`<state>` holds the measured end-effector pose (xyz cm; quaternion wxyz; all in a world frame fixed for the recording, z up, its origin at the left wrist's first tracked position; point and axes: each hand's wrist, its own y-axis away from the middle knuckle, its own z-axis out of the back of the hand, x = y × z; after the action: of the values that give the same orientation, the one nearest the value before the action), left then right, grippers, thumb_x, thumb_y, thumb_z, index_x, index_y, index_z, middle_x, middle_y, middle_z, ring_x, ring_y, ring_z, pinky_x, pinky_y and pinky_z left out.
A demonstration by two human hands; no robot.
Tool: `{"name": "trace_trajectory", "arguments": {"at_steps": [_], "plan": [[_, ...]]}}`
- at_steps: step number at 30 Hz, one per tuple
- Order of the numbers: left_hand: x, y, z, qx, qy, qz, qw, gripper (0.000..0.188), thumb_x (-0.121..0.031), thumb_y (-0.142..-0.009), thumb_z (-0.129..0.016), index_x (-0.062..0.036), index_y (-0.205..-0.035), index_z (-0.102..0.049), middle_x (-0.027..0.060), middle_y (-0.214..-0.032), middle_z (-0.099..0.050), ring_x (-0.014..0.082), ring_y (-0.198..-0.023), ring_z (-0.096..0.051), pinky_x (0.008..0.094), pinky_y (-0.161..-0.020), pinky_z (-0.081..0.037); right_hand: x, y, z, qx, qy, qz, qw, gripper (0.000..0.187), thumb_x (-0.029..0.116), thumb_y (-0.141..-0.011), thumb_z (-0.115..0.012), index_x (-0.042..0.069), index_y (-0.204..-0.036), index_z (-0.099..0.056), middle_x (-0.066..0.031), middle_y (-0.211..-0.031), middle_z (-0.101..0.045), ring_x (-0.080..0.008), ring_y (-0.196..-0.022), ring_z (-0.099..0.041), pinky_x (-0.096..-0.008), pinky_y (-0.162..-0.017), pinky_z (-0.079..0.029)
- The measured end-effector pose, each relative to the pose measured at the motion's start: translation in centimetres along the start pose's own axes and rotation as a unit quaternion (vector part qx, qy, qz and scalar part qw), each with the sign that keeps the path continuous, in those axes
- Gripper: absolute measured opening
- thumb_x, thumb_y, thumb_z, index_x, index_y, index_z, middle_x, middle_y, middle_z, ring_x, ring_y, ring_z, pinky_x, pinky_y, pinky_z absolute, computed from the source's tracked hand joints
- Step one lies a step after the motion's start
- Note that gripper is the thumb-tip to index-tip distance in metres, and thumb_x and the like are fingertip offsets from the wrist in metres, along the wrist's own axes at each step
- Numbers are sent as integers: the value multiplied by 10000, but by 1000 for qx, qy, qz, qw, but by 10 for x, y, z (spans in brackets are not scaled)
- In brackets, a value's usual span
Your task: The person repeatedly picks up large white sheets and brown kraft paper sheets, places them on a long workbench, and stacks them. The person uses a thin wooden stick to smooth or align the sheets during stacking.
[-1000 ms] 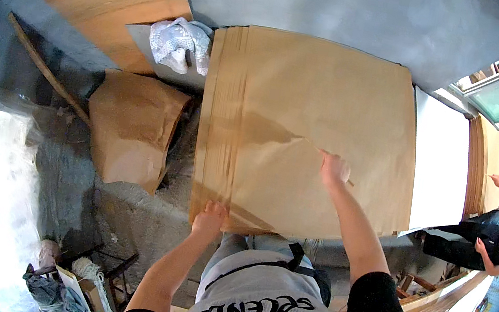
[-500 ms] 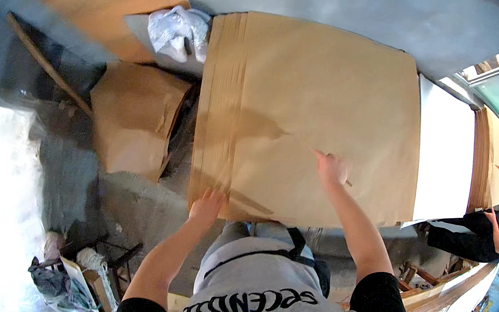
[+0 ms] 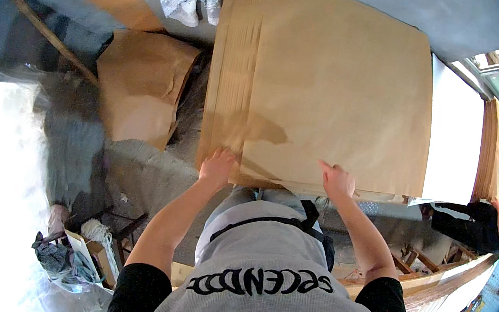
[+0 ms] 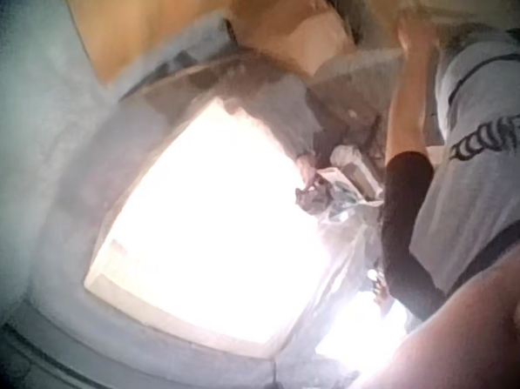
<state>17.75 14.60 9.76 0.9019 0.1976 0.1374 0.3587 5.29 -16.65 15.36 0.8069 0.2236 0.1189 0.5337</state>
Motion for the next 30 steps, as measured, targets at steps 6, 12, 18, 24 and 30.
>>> {"name": "trace_trajectory", "arguments": {"at_steps": [6,12,18,24,30], "plan": [[32,-27,-67,-14,-1,-15,1000,291,-152,-736,-525,-121,-1025,-537,80,-971,-521,244,-944,-509,330,-753,-469,20,-5,0,-20,-30,-12,999,268,223,-820,-434,309,-1046,-550,-97,-749,-575,-272,-676,-586,-408,-546,-465],[24,-50,-35,-94,644,277,707,216,-208,-744,-550,-66,-908,-554,90,-853,-585,257,-731,-576,333,-609,-486,116,-33,8,-2,-26,61,998,313,188,-806,-434,273,-1094,-523,-107,-800,-582,-283,-718,-598,-394,-551,-481],[21,-52,-55,-79,613,276,736,236,-280,-698,-610,-68,-801,-598,100,-713,-614,231,-680,-596,331,-632,-474,185,-54,8,-41,-57,82,994,267,159,-812,-419,217,-1039,-546,-103,-839,-595,-278,-760,-604,-384,-573,-494],[13,-51,-38,-47,451,264,851,282,-332,-704,-592,-85,-830,-640,114,-822,-628,275,-790,-600,347,-703,-469,188,-47,10,0,-22,18,1000,217,160,-819,-412,137,-971,-566,-112,-808,-605,-273,-751,-612,-382,-578,-499],[18,-51,-40,-30,416,257,872,259,-312,-728,-571,-84,-829,-641,122,-836,-626,275,-803,-596,347,-711,-467,185,-35,9,-11,-27,-5,1000,204,141,-794,-444,131,-961,-560,-122,-801,-598,-289,-742,-610,-393,-586,-498]]}}
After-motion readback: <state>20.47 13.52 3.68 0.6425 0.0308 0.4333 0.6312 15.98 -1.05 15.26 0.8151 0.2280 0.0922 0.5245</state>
